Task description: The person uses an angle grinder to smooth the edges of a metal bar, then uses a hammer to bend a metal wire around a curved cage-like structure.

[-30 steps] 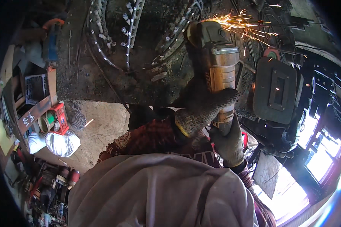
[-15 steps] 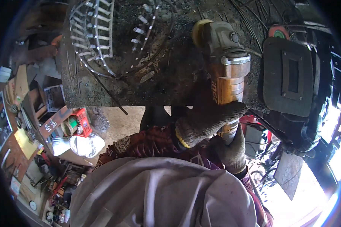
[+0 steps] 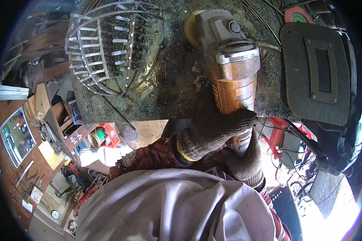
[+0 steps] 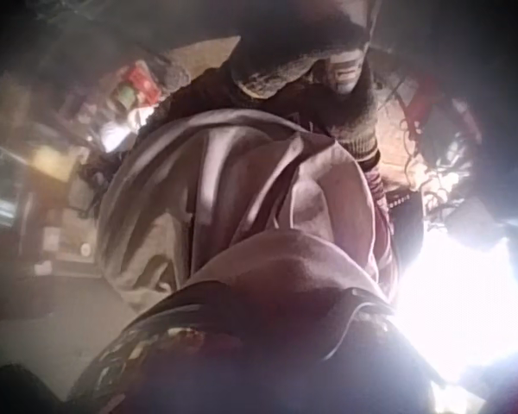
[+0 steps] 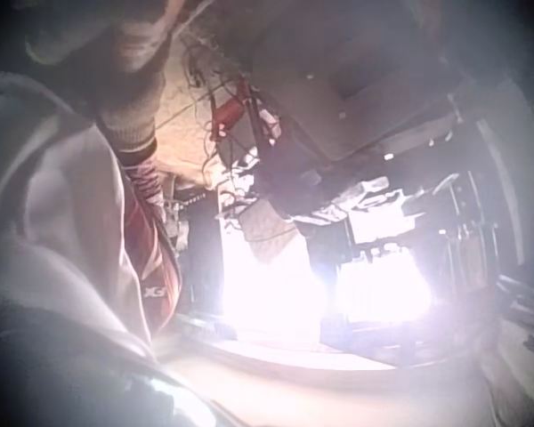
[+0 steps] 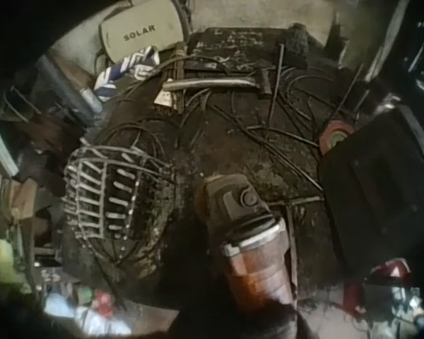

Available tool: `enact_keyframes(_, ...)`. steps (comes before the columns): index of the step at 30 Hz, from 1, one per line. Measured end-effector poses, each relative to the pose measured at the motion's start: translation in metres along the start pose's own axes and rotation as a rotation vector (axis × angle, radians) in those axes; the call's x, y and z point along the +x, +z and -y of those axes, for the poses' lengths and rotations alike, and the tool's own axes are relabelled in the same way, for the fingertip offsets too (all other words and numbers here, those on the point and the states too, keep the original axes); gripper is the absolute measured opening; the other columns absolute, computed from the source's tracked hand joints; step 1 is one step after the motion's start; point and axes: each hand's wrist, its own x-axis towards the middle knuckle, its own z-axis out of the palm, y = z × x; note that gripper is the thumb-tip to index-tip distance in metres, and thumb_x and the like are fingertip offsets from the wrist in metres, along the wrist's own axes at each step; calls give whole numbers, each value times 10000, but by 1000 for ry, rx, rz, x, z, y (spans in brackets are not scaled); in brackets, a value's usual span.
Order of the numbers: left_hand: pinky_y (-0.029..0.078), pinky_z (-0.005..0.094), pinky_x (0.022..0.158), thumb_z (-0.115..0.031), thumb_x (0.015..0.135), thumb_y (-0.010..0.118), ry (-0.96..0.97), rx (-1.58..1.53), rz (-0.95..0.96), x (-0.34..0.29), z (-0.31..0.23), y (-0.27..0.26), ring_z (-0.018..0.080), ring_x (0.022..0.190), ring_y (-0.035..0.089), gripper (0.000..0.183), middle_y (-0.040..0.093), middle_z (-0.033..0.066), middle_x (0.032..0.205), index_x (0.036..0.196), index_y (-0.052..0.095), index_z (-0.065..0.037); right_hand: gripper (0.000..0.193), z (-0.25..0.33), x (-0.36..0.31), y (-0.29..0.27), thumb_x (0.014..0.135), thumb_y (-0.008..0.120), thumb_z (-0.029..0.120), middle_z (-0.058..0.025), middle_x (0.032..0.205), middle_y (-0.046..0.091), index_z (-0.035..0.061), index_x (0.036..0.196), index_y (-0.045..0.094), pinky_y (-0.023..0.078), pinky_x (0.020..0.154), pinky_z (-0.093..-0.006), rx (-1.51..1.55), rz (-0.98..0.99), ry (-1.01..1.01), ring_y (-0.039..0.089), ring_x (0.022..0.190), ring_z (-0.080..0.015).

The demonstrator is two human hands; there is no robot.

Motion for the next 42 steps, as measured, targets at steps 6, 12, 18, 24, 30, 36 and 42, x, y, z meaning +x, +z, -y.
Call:
enact_keyframes(6,592,339,802,-173,858,849,-75,12,9,-4,-18,-6,174,903,709,408,710,62,1002,1188,643,-51,684,-24,-1,9,829,746,85,-206,1199,707,-5,1446,465,562,940,-413,-49,-37,-72,720,1088,-329)
enact_keyframes(12,576,375,844,-235,741,879,196,-25,144,-14,-24,-16,210,934,691,654,689,69,1067,1295,592,-35,622,-40,-27,35,840,777,34,-123,1162,688,28,1390,487,561,821,-327,-9,-197,-21,688,971,-200)
enact_keyframes(18,516,404,1008,-179,725,918,15,-19,398,-70,-41,-55,209,1139,617,876,626,99,1242,1446,443,-35,700,-24,-88,119,829,830,109,-132,1238,669,16,1420,468,534,962,-386,71,-431,-98,668,1100,-230)
enact_keyframes(24,516,392,1032,-181,730,926,119,-12,458,-115,-38,-96,208,1197,612,930,619,109,1280,1481,397,-39,676,-7,-126,174,854,809,96,-138,1266,660,10,1425,460,526,984,-389,70,-402,-64,661,1126,-230)
enact_keyframes(30,502,392,1049,-235,690,963,203,-246,380,-155,-48,-135,236,1215,613,1001,602,126,1335,1486,388,-37,632,1,-136,226,810,788,40,-161,1222,696,18,1382,519,554,937,-395,54,-404,-96,682,1141,-256)
enact_keyframes(36,498,400,1034,-286,739,948,175,-121,354,-194,-43,-180,203,1183,593,939,604,71,1300,1488,427,-63,542,-12,-157,262,885,669,-43,-116,1208,678,22,1391,489,538,948,-378,70,-258,-50,667,1088,-214)
enact_keyframes(42,538,360,971,-262,771,938,96,-201,473,-207,-66,-226,163,1114,616,831,618,43,1226,1423,465,-61,627,21,-167,331,815,696,-48,-158,1256,683,5,1403,482,564,949,-381,108,-369,-70,687,1138,-246)
